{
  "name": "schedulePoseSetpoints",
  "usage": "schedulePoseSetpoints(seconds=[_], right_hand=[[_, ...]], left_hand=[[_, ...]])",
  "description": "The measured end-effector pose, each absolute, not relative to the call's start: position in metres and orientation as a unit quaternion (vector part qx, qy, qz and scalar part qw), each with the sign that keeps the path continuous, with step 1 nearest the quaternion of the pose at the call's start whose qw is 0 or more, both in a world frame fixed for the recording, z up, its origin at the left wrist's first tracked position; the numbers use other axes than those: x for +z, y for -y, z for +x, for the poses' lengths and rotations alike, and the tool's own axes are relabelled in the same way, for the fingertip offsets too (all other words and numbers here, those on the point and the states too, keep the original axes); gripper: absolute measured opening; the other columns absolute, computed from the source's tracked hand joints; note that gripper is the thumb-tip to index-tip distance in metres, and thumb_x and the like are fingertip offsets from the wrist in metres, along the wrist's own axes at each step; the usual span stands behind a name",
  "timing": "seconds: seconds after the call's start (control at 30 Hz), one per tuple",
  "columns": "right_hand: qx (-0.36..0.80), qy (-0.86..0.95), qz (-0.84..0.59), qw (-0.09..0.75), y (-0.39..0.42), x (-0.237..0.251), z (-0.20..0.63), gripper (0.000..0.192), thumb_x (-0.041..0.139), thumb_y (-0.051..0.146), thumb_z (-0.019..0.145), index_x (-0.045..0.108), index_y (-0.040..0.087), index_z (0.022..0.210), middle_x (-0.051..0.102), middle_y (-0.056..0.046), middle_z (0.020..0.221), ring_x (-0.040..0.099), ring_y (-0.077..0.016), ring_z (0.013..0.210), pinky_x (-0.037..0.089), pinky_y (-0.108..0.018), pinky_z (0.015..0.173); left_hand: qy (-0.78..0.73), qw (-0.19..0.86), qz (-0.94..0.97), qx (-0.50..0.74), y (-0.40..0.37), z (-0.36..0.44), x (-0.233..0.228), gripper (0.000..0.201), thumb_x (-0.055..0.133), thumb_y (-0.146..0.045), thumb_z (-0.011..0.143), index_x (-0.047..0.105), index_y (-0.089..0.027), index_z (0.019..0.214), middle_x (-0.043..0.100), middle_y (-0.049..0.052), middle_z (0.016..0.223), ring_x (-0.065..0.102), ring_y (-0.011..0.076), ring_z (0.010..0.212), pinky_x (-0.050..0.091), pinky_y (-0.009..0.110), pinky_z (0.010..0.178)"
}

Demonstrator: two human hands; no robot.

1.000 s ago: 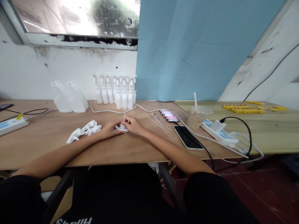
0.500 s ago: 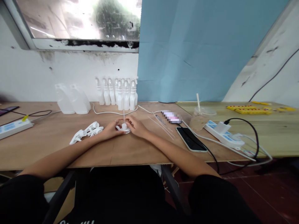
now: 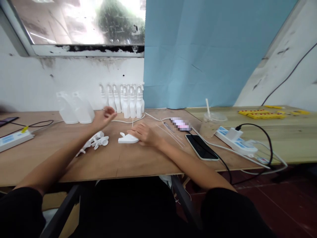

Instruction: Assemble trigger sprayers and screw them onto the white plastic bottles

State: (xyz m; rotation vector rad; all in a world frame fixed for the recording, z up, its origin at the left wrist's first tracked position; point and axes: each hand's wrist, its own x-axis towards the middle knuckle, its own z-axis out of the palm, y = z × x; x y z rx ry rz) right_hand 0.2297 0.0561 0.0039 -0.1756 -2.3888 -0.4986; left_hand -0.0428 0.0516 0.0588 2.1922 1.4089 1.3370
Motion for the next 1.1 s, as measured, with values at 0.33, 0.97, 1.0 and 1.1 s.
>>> schedulePoseSetpoints(seconds=[0.33,0.97,1.0,1.1], right_hand=[[-0.014,0.77,-0.244,0.589,-0.05,0.043,0.242,0.035,0.066,0.042,0.084,0.061,0.023,0.113,0.07,-0.011,0.101,0.066,-0.0276,0.091,0.054,-0.043,0.083],[0.211,0.653,-0.084,0.722,-0.104,0.167,0.23,0.059,0.04,0.076,0.086,0.055,0.025,0.112,0.064,-0.007,0.1,0.067,-0.0274,0.107,0.06,-0.034,0.072],[0.205,0.656,-0.083,0.722,-0.103,0.167,0.231,0.06,0.04,0.076,0.086,0.055,0.026,0.113,0.064,-0.007,0.099,0.067,-0.0276,0.107,0.06,-0.035,0.071],[0.21,0.649,-0.084,0.727,-0.101,0.166,0.235,0.057,0.041,0.074,0.086,0.055,0.026,0.114,0.065,-0.007,0.098,0.069,-0.0273,0.104,0.06,-0.036,0.072]], left_hand=[[-0.687,-0.074,0.445,0.569,-0.128,-0.191,0.078,0.085,0.072,-0.04,0.08,0.02,-0.002,0.134,0.042,0.018,0.132,0.04,0.0249,0.119,0.032,0.041,0.104],[-0.593,-0.057,0.765,0.243,-0.073,-0.097,0.131,0.059,0.073,-0.055,0.064,0.052,-0.019,0.106,0.058,0.004,0.079,0.057,0.0236,0.075,0.04,0.028,0.063],[-0.585,-0.057,0.776,0.229,-0.07,-0.091,0.132,0.058,0.073,-0.056,0.064,0.053,-0.019,0.104,0.058,0.004,0.078,0.057,0.0233,0.074,0.039,0.029,0.063],[-0.568,-0.06,0.795,0.202,-0.064,-0.081,0.134,0.054,0.073,-0.056,0.066,0.053,-0.02,0.1,0.057,0.003,0.075,0.056,0.0225,0.07,0.037,0.029,0.06]])
